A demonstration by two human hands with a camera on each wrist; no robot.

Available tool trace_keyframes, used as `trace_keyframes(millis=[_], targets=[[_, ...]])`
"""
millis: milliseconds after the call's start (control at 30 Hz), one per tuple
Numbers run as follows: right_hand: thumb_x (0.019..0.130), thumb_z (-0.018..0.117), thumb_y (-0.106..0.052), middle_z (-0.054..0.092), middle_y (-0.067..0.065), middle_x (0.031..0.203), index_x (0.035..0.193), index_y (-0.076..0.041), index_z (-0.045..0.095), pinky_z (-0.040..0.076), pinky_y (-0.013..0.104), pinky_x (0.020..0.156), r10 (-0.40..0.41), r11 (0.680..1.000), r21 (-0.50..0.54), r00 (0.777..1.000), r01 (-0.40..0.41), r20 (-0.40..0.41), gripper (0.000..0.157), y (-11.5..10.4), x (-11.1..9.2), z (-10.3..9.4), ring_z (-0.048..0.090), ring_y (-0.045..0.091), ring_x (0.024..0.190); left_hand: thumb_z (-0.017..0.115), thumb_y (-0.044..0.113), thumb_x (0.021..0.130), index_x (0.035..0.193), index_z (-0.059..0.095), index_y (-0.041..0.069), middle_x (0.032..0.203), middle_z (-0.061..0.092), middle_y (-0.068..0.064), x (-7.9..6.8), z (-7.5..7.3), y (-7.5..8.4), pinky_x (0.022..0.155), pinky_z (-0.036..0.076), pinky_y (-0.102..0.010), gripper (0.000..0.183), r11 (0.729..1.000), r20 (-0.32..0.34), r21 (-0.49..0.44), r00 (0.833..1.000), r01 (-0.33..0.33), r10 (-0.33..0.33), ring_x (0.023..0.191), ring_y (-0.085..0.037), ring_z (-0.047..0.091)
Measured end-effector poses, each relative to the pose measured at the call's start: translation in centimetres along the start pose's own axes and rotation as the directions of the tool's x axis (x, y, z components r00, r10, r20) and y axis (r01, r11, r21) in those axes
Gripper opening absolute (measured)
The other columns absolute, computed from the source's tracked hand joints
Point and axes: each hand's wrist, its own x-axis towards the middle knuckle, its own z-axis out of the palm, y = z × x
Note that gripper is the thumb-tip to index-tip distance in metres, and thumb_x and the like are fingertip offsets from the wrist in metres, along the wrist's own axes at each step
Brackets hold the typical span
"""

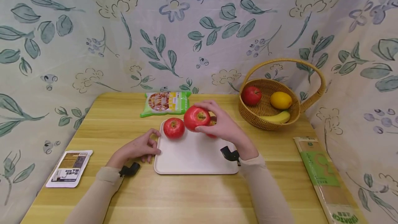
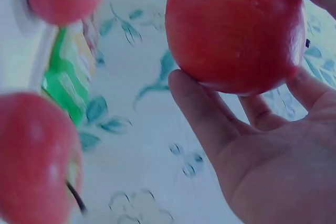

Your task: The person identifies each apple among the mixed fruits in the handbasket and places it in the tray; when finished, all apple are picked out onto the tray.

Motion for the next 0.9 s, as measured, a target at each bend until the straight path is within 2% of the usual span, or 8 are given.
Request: trace_keyframes(millis=[133,267,533,700,900], targets=[[0.086,0.088,-0.017,0.044,0.004,0.156,0.148,-0.025,0.058,0.055,0.052,0.108,-0.001,1.000,0.031,0.990,-0.003,0.140,0.069,0.2,0.4,2.4,0.052,0.035,0.138,0.081,0.022,0.094,0.143,0.038,0.013,0.078,0.066,-0.003,0.1,0.0,0.0,0.047,0.048,-0.026,0.066,1.000,-0.003,-0.003,1.000,0.005,-0.005,0.052,-0.014,0.059],[0.086,0.088,-0.024,0.046,-0.001,0.155,0.146,-0.031,0.060,0.053,0.053,0.111,0.013,1.000,0.020,0.967,-0.019,0.256,0.067,0.7,0.8,4.4,0.050,0.028,0.140,0.081,0.021,0.093,0.143,0.038,0.014,0.078,0.067,-0.003,0.0,0.1,0.1,0.047,0.049,-0.026,0.066,1.000,-0.007,-0.006,1.000,0.013,-0.013,0.052,-0.014,0.059],[0.088,0.085,-0.033,0.046,-0.006,0.155,0.146,-0.037,0.058,0.052,0.046,0.110,0.034,0.999,-0.037,0.883,-0.019,0.468,0.064,2.1,1.5,7.7,0.047,0.018,0.141,0.083,0.023,0.093,0.143,0.038,0.014,0.078,0.067,-0.005,0.0,0.0,0.2,0.048,0.049,-0.026,0.068,1.000,-0.006,0.007,1.000,0.017,-0.017,0.052,-0.015,0.060],[0.088,0.084,-0.031,0.050,-0.008,0.149,0.145,-0.037,0.058,0.050,0.043,0.113,0.049,0.998,-0.055,0.846,-0.023,0.531,0.062,3.0,1.6,8.8,0.048,0.015,0.137,0.082,0.024,0.094,0.142,0.038,0.014,0.080,0.068,-0.006,0.1,0.0,-0.1,0.049,0.050,-0.026,0.067,1.000,-0.001,0.007,1.000,0.020,-0.020,0.053,-0.016,0.061],[0.088,0.085,-0.030,0.052,-0.010,0.146,0.143,-0.038,0.060,0.046,0.042,0.117,0.065,0.997,-0.079,0.841,-0.026,0.537,0.061,3.6,1.7,9.2,0.048,0.013,0.136,0.082,0.024,0.093,0.142,0.037,0.014,0.081,0.068,-0.007,0.1,0.0,-0.2,0.048,0.050,-0.026,0.067,1.000,0.000,0.004,1.000,0.022,-0.022,0.052,-0.016,0.061]])
